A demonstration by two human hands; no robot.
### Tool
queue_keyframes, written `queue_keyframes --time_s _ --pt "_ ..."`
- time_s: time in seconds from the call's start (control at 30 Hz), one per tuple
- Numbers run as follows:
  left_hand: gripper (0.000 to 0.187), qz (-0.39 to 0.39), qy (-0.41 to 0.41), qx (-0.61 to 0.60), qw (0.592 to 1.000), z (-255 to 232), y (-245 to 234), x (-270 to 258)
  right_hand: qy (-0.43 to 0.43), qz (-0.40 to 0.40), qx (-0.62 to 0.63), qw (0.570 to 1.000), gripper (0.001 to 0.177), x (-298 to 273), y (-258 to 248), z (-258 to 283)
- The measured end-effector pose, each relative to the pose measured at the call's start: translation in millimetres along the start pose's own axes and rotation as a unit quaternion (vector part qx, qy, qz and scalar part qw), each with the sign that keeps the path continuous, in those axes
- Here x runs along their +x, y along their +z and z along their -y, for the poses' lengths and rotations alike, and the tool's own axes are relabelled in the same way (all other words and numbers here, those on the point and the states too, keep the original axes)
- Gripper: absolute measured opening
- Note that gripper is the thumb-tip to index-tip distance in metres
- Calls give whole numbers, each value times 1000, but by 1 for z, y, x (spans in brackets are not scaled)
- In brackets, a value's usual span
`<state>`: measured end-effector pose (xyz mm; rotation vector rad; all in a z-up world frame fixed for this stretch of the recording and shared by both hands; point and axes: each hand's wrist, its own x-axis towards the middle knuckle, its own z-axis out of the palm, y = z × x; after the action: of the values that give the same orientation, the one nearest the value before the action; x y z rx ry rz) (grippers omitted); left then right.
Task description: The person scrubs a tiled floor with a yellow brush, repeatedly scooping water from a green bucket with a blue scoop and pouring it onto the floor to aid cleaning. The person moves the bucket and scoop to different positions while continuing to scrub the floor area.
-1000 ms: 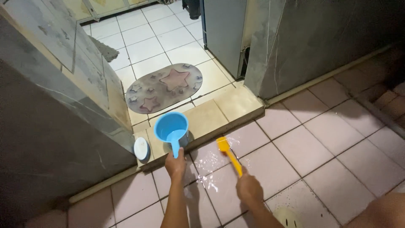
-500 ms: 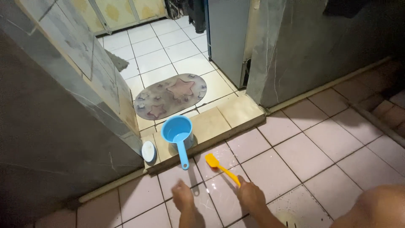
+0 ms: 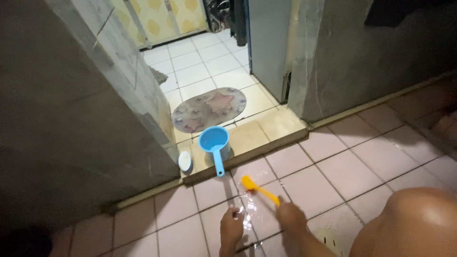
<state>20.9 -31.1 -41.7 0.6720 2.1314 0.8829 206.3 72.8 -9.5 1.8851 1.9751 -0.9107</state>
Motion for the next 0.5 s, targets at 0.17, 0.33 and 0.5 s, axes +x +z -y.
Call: queue_keyframes --time_s 0.17,0.33,0.5 --pt "35 0 -53 -21 998 -30 -30 -54 72 -80 71 992 35 16 -6 -21" --pt "30 -23 -62 -32 997 28 12 -15 -61 -102 -39 992 25 4 53 -8" --pt "31 -11 -74 -14 997 43 17 -8 158 -17 191 969 73 51 15 -22"
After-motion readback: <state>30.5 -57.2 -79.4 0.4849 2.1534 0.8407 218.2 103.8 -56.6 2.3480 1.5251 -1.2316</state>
